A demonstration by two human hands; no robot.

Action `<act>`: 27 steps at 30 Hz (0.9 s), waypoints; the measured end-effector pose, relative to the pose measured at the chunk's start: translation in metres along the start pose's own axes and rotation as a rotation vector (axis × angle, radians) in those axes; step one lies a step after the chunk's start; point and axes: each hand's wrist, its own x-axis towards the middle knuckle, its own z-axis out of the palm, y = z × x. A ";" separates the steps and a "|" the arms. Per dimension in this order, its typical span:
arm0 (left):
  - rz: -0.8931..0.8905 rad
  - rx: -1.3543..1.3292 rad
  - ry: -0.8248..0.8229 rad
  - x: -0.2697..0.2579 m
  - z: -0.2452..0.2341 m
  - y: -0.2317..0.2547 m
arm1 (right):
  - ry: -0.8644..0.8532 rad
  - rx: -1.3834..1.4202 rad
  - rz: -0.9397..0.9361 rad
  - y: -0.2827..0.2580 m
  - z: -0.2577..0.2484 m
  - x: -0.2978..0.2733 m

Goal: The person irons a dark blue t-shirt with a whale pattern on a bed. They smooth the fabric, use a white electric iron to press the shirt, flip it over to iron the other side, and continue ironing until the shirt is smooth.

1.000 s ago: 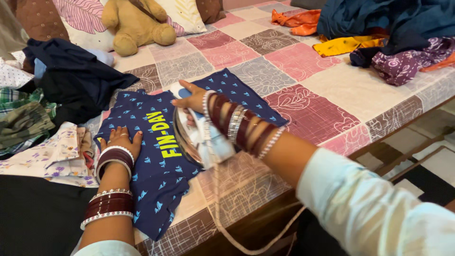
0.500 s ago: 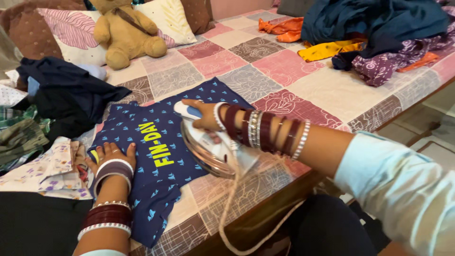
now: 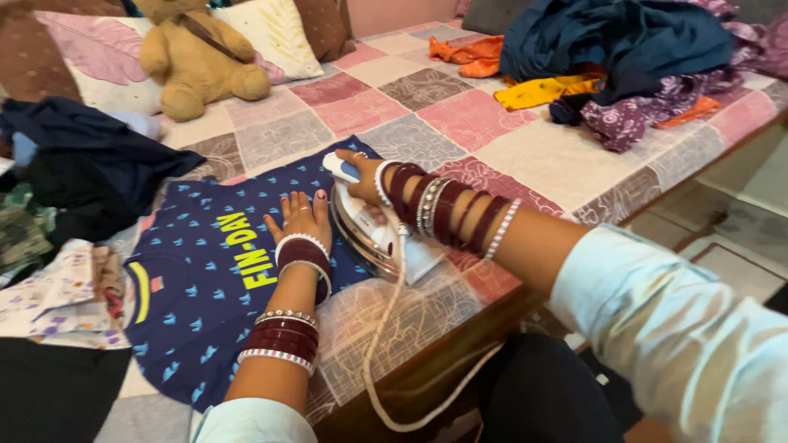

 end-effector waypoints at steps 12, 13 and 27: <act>0.113 0.269 -0.133 -0.009 0.033 0.003 | 0.075 0.086 0.096 0.027 -0.028 0.027; 0.121 0.301 -0.141 -0.012 0.031 0.004 | 0.059 0.095 0.110 0.026 -0.028 0.027; 0.103 0.406 -0.228 -0.023 0.014 0.017 | 0.091 -0.046 0.100 0.055 -0.068 0.036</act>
